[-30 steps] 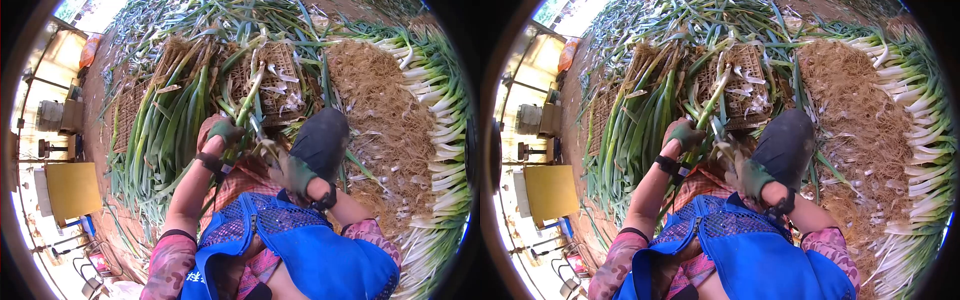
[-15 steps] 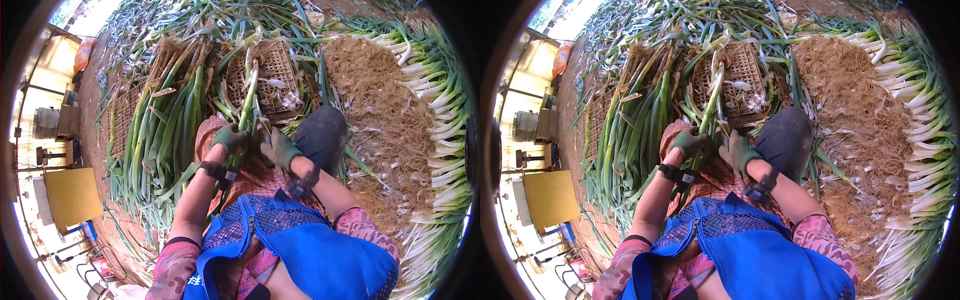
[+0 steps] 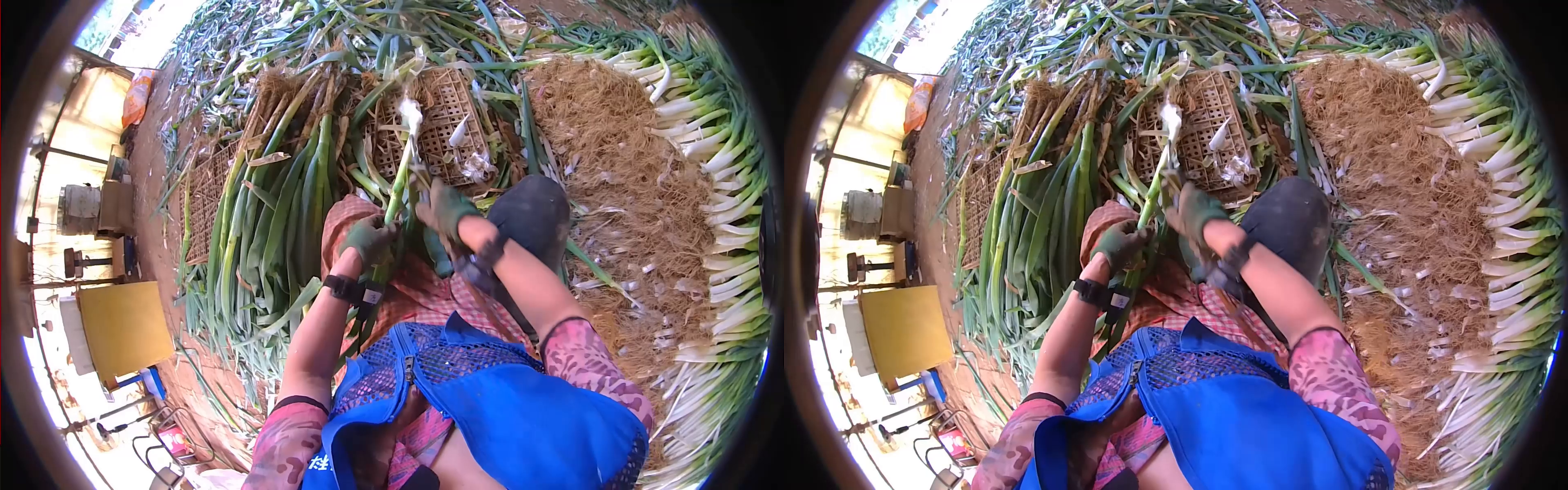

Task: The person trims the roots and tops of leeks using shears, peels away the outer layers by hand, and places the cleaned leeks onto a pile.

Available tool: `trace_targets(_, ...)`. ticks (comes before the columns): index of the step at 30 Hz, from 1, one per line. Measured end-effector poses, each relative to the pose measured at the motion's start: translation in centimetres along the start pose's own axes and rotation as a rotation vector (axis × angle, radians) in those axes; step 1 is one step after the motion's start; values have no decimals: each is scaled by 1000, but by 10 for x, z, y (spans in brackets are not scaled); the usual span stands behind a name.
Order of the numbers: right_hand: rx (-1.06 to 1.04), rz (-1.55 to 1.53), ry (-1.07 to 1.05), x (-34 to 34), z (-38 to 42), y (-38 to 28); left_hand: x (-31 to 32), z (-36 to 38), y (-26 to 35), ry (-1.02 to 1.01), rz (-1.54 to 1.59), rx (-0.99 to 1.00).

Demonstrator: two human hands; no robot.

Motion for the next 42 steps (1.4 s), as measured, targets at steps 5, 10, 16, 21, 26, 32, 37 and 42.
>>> trace_targets(5, 5, -90, 53, 4, -64, 13, -4, 24, 7, 78, -205, -38)
trace_targets(10, -77, 19, 54, 8, -25, 8, 6, 35, -2, 69, -299, 45)
trace_targets(16, -46, 73, -12, 11, -24, 15, -42, 26, 22, 17, -432, 153)
trace_targets(21, 19, -6, -31, 22, -9, 17, -135, -70, -22, 733, -644, 96)
trace_targets(26, 78, -53, 81, 12, 2, 30, -134, -98, -10, 591, -721, -269)
trace_targets(32, 65, 49, 18, 4, -25, 21, -154, -89, -10, 536, -562, -96)
trace_targets(37, 108, -98, -55, -3, -27, 25, -186, -73, -57, 314, 142, 91)
trace_targets(42, 43, 40, -39, 2, -14, 31, -225, 40, 22, 205, 235, 146)
Point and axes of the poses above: each hand's wrist, its own z-axis away from the middle knuckle, its own x-axis out of the palm, y = z × x, the point moved 6 cm from there along -z, towards the middle knuckle, and after that the axes turned 4 degrees about y, right-handed, at the moved point
